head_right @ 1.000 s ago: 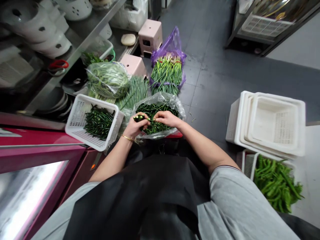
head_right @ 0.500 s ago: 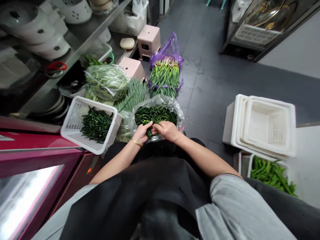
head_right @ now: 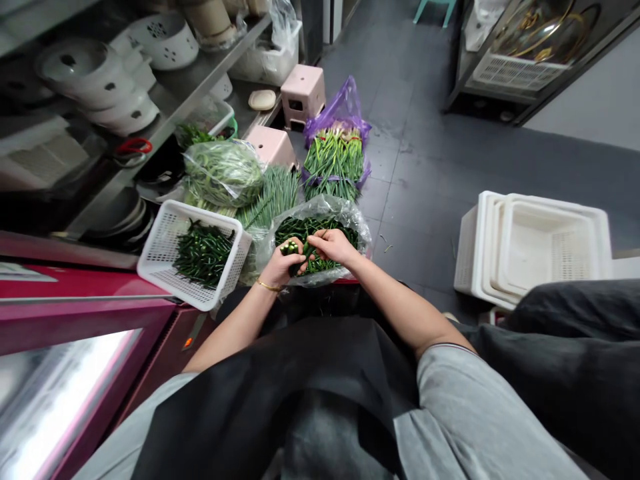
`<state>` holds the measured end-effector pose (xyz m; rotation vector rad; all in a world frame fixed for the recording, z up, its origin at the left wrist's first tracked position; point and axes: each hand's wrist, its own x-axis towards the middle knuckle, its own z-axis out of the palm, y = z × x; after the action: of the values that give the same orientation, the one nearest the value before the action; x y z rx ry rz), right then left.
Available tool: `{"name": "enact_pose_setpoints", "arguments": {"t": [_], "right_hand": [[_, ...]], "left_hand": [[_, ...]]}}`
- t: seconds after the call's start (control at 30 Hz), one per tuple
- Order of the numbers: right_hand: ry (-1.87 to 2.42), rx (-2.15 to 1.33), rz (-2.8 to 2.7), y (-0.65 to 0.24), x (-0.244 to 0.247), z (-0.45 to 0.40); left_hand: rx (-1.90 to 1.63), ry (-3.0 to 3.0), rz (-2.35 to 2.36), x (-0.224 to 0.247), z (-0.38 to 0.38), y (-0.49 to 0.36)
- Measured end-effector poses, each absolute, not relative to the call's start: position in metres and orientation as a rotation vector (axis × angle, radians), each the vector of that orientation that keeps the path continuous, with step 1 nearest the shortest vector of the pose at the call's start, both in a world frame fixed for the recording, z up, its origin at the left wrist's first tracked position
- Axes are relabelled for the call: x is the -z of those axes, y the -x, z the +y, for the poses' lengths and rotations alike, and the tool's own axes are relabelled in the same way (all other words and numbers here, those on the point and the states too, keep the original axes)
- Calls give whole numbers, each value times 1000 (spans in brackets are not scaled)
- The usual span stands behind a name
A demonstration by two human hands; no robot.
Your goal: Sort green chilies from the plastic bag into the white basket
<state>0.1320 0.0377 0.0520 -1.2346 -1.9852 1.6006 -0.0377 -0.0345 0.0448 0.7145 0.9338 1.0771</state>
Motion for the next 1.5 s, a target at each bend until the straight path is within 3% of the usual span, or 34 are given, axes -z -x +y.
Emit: {"name": "enact_pose_setpoints", "arguments": {"t": [0.27,0.37,0.6,0.77,0.87,0.93,1.07,1.13,1.33,1.5], "right_hand": [[1490,-462,-2634,-129,-40,28],[1583,-308,-2758,-133,-34,32],[1507,-821,-2726,-146,-39,48],[1119,-1680,-2274,-132,-57,55],[1006,-1871,-2124,-126,-56,42],[989,-1662,-2254,-127,-51,27],[1143,-710,-2668,-133,-44,9],[1177,-409,-2824,-131,-42,18],[1290,-94,-2954,-116,-32,86],[990,-227,-3120,-132,-12,58]], "left_hand": [[-1076,-618,1168,-36,-35,18],[-1092,-639,1220,-40,-36,19],[-971,-698,1064,-36,-47,35],[-1038,-697,1045,-37,-49,38],[-1081,-737,1046,-42,-52,37],[-1050,-732,1068,-41,-55,33],[-978,-618,1085,-32,-59,23],[-953,-578,1099,-28,-58,21],[-954,-586,1129,-31,-53,42],[-896,-694,1170,-32,-47,52]]}}
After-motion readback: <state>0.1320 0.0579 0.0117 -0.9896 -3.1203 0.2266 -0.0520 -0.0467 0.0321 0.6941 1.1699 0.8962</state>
